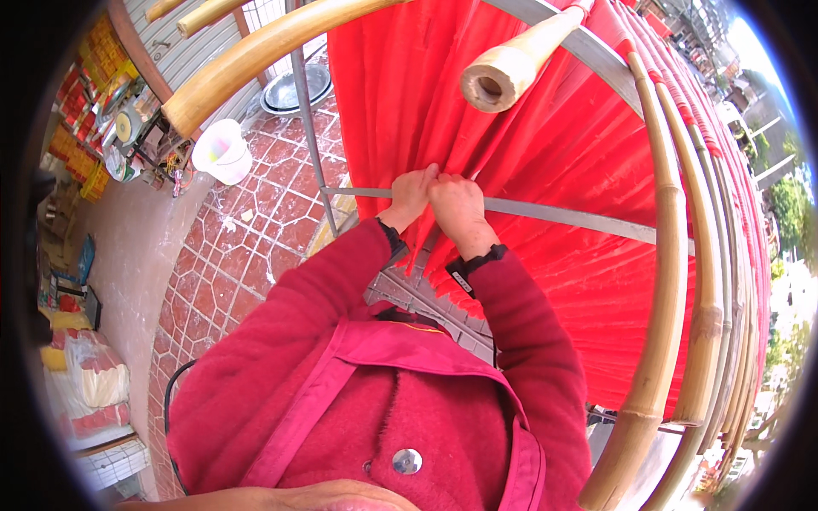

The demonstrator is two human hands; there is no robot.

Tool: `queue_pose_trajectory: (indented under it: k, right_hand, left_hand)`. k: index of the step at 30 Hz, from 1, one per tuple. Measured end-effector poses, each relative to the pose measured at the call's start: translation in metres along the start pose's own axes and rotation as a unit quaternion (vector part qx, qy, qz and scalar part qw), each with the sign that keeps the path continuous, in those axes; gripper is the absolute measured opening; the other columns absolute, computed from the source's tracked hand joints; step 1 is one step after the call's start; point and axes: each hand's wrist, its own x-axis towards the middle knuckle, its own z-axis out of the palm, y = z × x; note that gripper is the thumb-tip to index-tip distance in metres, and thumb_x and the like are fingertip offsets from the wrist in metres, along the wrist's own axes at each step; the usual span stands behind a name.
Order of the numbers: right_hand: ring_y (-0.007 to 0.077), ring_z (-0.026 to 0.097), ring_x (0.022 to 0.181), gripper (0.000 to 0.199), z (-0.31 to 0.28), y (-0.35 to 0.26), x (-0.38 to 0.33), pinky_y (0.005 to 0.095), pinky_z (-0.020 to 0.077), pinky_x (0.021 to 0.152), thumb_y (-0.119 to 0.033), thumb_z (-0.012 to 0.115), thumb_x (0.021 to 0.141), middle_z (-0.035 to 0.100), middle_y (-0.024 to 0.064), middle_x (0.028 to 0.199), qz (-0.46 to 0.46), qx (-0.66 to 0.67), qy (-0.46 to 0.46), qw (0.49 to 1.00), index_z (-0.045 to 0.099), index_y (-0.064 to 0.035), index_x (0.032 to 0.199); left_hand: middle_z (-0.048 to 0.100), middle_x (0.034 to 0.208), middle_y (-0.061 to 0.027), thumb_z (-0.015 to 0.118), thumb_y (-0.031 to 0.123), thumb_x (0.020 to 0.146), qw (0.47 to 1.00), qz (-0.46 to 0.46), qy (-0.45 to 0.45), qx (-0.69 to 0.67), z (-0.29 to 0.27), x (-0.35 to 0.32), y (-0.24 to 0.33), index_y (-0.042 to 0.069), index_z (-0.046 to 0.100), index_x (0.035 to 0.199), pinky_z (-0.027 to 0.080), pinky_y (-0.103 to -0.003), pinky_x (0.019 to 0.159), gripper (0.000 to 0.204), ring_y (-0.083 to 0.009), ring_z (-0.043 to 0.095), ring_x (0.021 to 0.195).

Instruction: The person attaches a red fabric cover to a metal frame and then threads white string through holes in bamboo tubes to secure them to the frame. The person works by hand, pulling and tying the string around the frame and tubes.

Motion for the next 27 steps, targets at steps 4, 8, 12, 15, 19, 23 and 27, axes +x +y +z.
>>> queue_pose_trajectory:
  k: [4, 8, 12, 15, 19, 23, 27]
  right_hand:
    - [0.0274, 0.07, 0.081, 0.006, 0.001, 0.002, 0.0, 0.0398, 0.0573, 0.069, -0.006, 0.064, 0.075, 0.069, 0.0098, 0.081, 0.005, -0.003, 0.0, 1.0, 0.068, -0.0062, 0.078]
    - [0.0273, 0.07, 0.081, 0.006, 0.0, 0.001, 0.001, 0.0401, 0.0573, 0.068, -0.006, 0.063, 0.075, 0.069, 0.0097, 0.081, 0.012, -0.009, -0.001, 1.0, 0.068, -0.0063, 0.078]
    - [0.0276, 0.07, 0.08, 0.006, -0.002, 0.0, 0.002, 0.0401, 0.0574, 0.068, -0.007, 0.063, 0.075, 0.069, 0.0097, 0.081, 0.015, -0.007, -0.001, 1.0, 0.068, -0.006, 0.078]
    - [0.0277, 0.07, 0.08, 0.007, -0.003, 0.0, 0.003, 0.0399, 0.0574, 0.068, -0.007, 0.063, 0.076, 0.069, 0.0097, 0.082, 0.02, -0.005, 0.0, 1.0, 0.068, -0.0057, 0.079]
    - [0.0275, 0.07, 0.08, 0.007, -0.004, -0.001, 0.004, 0.0395, 0.0573, 0.069, -0.007, 0.062, 0.076, 0.07, 0.0094, 0.083, 0.025, -0.01, 0.003, 1.0, 0.068, -0.0059, 0.079]
    - [0.0268, 0.07, 0.081, 0.007, -0.004, -0.002, 0.006, 0.0386, 0.0573, 0.07, -0.007, 0.062, 0.076, 0.07, 0.0087, 0.083, 0.035, -0.021, -0.016, 0.999, 0.069, -0.0067, 0.079]
    - [0.0258, 0.071, 0.082, 0.008, -0.007, -0.005, 0.009, 0.0382, 0.0572, 0.071, -0.008, 0.063, 0.076, 0.07, 0.0079, 0.083, 0.059, -0.023, -0.032, 0.997, 0.07, -0.0079, 0.081]
  left_hand:
    - [0.067, 0.07, -0.016, 0.034, 0.042, 0.105, 0.999, 0.015, 0.03, -0.003, 0.008, 0.002, -0.004, 0.009, 0.067, 0.076, 0.046, -0.054, 0.059, 0.055, -0.0399, 0.065, 0.067]
    - [0.068, 0.071, -0.0157, 0.035, 0.043, 0.104, 1.0, 0.016, 0.018, 0.015, 0.006, 0.003, -0.005, 0.01, 0.067, 0.078, 0.048, -0.054, 0.059, 0.053, -0.0397, 0.066, 0.067]
    - [0.068, 0.073, -0.016, 0.035, 0.043, 0.104, 1.0, 0.007, 0.008, -0.003, 0.001, 0.003, -0.002, 0.011, 0.067, 0.079, 0.048, -0.054, 0.06, 0.052, -0.0395, 0.066, 0.069]
    - [0.069, 0.074, -0.0158, 0.036, 0.041, 0.104, 1.0, 0.013, 0.0, 0.003, 0.0, 0.004, -0.001, 0.011, 0.067, 0.08, 0.049, -0.054, 0.061, 0.049, -0.0394, 0.067, 0.071]
    - [0.069, 0.078, -0.0167, 0.042, 0.035, 0.102, 0.998, 0.038, -0.032, 0.027, -0.002, 0.007, -0.005, 0.011, 0.067, 0.094, 0.049, -0.054, 0.063, 0.036, -0.0408, 0.066, 0.074]
    - [0.07, 0.085, -0.0153, 0.048, 0.03, 0.099, 0.994, 0.076, -0.062, 0.046, -0.004, 0.007, -0.011, 0.013, 0.065, 0.11, 0.05, -0.053, 0.062, 0.026, -0.0394, 0.067, 0.077]
    - [0.071, 0.094, -0.0172, 0.048, 0.028, 0.099, 0.994, 0.086, -0.064, -0.003, 0.001, 0.008, -0.019, 0.01, 0.065, 0.113, 0.052, -0.051, 0.068, 0.028, -0.039, 0.067, 0.087]
